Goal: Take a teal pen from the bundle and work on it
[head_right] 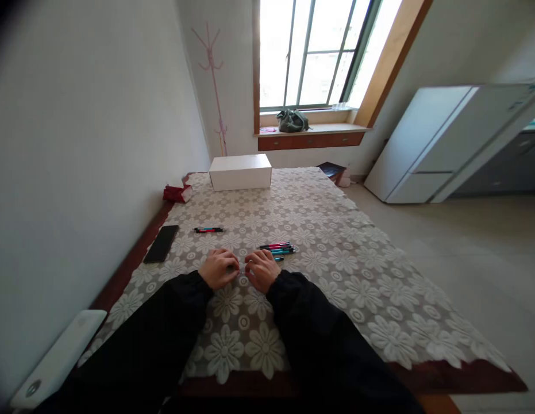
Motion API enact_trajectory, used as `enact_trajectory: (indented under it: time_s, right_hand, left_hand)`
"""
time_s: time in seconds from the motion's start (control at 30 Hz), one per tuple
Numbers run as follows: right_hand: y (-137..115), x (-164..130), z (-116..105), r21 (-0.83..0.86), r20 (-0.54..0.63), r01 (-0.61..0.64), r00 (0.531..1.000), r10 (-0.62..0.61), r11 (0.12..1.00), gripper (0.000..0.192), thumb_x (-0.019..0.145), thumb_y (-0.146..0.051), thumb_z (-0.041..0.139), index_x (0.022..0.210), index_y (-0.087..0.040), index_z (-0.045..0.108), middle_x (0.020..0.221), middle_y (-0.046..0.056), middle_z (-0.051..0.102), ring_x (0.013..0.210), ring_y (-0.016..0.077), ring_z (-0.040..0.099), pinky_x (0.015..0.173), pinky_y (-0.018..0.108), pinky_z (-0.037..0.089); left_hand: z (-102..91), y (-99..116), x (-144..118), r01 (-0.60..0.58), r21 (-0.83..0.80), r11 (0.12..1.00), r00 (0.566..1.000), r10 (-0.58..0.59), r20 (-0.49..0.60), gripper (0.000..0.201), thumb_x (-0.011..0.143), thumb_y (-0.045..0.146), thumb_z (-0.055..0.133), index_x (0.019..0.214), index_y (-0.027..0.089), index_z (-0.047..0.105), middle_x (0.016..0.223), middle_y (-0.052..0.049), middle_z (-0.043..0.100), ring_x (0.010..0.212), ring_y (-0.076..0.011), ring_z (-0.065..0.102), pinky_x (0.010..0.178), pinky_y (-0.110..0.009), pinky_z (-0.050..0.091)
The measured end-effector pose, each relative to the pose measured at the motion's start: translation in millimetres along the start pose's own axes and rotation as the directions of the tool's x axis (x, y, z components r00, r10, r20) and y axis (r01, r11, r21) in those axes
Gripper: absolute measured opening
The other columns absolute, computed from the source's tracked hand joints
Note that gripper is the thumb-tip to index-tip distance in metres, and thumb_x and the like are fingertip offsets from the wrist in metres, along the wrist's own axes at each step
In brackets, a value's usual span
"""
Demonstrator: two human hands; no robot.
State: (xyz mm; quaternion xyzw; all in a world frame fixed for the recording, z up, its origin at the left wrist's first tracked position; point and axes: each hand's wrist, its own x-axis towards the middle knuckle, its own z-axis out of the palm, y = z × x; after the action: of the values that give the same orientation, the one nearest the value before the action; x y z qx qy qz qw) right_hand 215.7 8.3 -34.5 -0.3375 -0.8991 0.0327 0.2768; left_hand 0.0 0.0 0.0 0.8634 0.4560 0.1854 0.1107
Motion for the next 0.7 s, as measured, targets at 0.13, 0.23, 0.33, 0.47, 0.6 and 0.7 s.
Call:
enact_trajectory:
  time_s: [0.13, 0.23, 0.33, 0.47, 0.6, 0.7]
  right_hand:
    - [10.0, -1.7, -3.7, -0.009, 0.026, -0.009, 1.000, 0.009, 1.000, 0.004, 0.085, -0.028, 0.070, 0.084, -0.024, 0.070, 0.112, 0.004, 0.069, 0.111, 0.0247, 0.055, 0.100, 0.044, 0.036]
    - [26.4, -5.3, -14.0, -0.017, 0.024, 0.001, 1.000, -0.001, 1.000, 0.003, 0.086, -0.028, 0.069, 0.087, -0.027, 0.072, 0.116, 0.003, 0.068, 0.113, 0.0246, 0.055, 0.101, 0.044, 0.036]
    - [42.8, -10.4, -23.4, -0.044, -0.062, -0.071, 0.996, 0.068, 0.996, 0.008, 0.087, -0.022, 0.066, 0.089, -0.027, 0.072, 0.114, 0.004, 0.068, 0.111, 0.0240, 0.055, 0.100, 0.043, 0.038]
    - [50.2, -15.3, -22.9, -0.069, -0.034, -0.062, 0.998, 0.060, 0.996, 0.007, 0.086, -0.023, 0.067, 0.089, -0.027, 0.072, 0.114, 0.004, 0.068, 0.113, 0.0259, 0.055, 0.101, 0.046, 0.038]
    - [43.4, -14.2, -16.3, -0.076, 0.016, 0.003, 1.000, -0.002, 0.997, 0.010, 0.085, -0.027, 0.069, 0.094, -0.028, 0.073, 0.124, 0.005, 0.066, 0.120, 0.0280, 0.052, 0.105, 0.048, 0.034]
    - [39.9, -12.8, -13.2, -0.091, 0.024, 0.008, 1.000, -0.006, 0.996, 0.011, 0.084, -0.025, 0.071, 0.094, -0.029, 0.073, 0.129, 0.004, 0.064, 0.123, 0.0286, 0.051, 0.107, 0.048, 0.033]
  left_hand:
    - [6.5, 7.3, 1.1, 0.036, 0.036, 0.999, 0.999, -0.035, -0.018, 0.008, 0.080, 0.029, 0.068, 0.080, 0.023, 0.073, 0.098, -0.005, 0.073, 0.105, -0.0269, 0.058, 0.092, -0.046, 0.042]
    - [14.0, 4.2, -4.6, 0.039, 0.034, 0.999, 0.995, -0.036, -0.096, 0.007, 0.079, 0.028, 0.069, 0.080, 0.023, 0.073, 0.102, -0.005, 0.072, 0.106, -0.0269, 0.057, 0.095, -0.048, 0.041]
    - [18.6, -2.3, -8.5, 0.016, 0.021, 1.000, 0.988, -0.013, -0.151, 0.004, 0.077, 0.026, 0.069, 0.078, 0.023, 0.072, 0.108, -0.004, 0.071, 0.110, -0.0272, 0.056, 0.098, -0.049, 0.040]
    - [19.5, -9.4, -9.5, -0.001, 0.005, 1.000, 0.988, 0.002, -0.156, 0.003, 0.077, 0.025, 0.069, 0.077, 0.024, 0.072, 0.109, -0.003, 0.071, 0.112, -0.0278, 0.055, 0.099, -0.049, 0.040]
    - [19.2, -13.0, -10.7, -0.037, 0.002, 0.999, 0.989, 0.037, -0.142, 0.003, 0.078, 0.024, 0.069, 0.079, 0.024, 0.072, 0.112, -0.002, 0.070, 0.116, -0.0278, 0.054, 0.104, -0.050, 0.037]
    - [18.5, -14.3, -11.9, -0.048, 0.003, 0.999, 0.990, 0.048, -0.133, 0.004, 0.078, 0.024, 0.068, 0.081, 0.024, 0.071, 0.114, -0.003, 0.070, 0.118, -0.0280, 0.053, 0.106, -0.050, 0.037]
